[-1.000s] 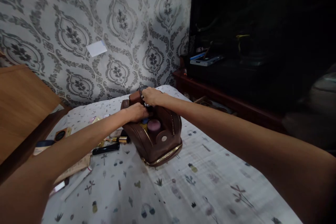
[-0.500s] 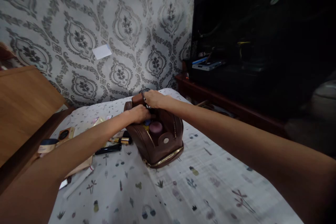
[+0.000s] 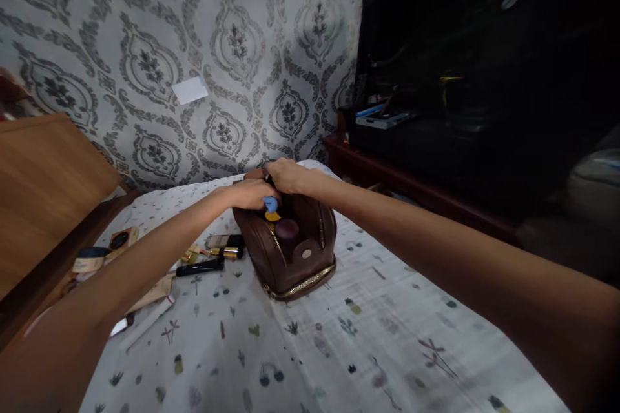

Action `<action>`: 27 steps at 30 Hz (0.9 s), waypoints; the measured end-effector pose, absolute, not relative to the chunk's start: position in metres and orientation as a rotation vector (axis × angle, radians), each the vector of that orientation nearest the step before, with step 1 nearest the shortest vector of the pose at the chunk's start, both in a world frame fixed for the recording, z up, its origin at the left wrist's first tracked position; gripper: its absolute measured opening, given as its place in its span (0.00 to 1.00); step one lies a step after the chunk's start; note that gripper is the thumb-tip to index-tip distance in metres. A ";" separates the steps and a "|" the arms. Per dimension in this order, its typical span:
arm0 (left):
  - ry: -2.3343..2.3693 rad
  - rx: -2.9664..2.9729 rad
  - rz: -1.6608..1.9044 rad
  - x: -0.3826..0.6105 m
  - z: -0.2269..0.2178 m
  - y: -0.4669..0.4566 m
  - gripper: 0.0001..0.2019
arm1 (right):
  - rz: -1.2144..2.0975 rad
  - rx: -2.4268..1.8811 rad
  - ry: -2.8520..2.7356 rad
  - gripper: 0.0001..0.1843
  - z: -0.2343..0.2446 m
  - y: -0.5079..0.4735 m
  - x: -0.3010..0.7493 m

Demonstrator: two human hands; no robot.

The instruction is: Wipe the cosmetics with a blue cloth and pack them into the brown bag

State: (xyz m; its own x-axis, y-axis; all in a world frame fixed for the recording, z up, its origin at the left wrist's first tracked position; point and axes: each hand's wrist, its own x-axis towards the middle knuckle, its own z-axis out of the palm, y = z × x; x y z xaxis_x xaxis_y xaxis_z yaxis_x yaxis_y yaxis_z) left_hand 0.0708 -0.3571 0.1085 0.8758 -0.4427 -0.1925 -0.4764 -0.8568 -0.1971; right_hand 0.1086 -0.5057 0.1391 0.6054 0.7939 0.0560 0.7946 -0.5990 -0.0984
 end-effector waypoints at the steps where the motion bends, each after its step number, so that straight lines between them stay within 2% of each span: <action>1: 0.704 -2.825 0.182 0.070 0.112 -0.356 0.16 | -0.025 -2.705 -1.349 0.19 0.140 -0.507 0.108; 7: 0.610 -3.117 -0.230 0.036 0.121 -0.355 0.14 | -0.219 -2.654 -1.301 0.19 0.137 -0.516 0.092; 13: 0.480 -3.133 -0.753 -0.018 0.099 -0.359 0.21 | 0.234 -2.722 -1.450 0.16 0.101 -0.524 0.079; 20: 0.498 -3.143 -0.892 -0.034 0.084 -0.360 0.21 | 0.561 -2.811 -1.380 0.17 0.077 -0.519 0.076; 27: 0.482 -3.172 -0.910 -0.034 0.084 -0.362 0.21 | 0.645 -2.817 -1.333 0.20 0.079 -0.516 0.075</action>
State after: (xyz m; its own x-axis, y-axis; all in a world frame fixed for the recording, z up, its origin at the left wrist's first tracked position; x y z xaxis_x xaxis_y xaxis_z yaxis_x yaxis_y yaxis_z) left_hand -0.0337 -0.3619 0.0839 0.8110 -0.2199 0.5421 -0.3248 -0.9400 0.1046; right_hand 0.0751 -0.5164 0.0786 0.5669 0.7330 -0.3759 0.7496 -0.6483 -0.1337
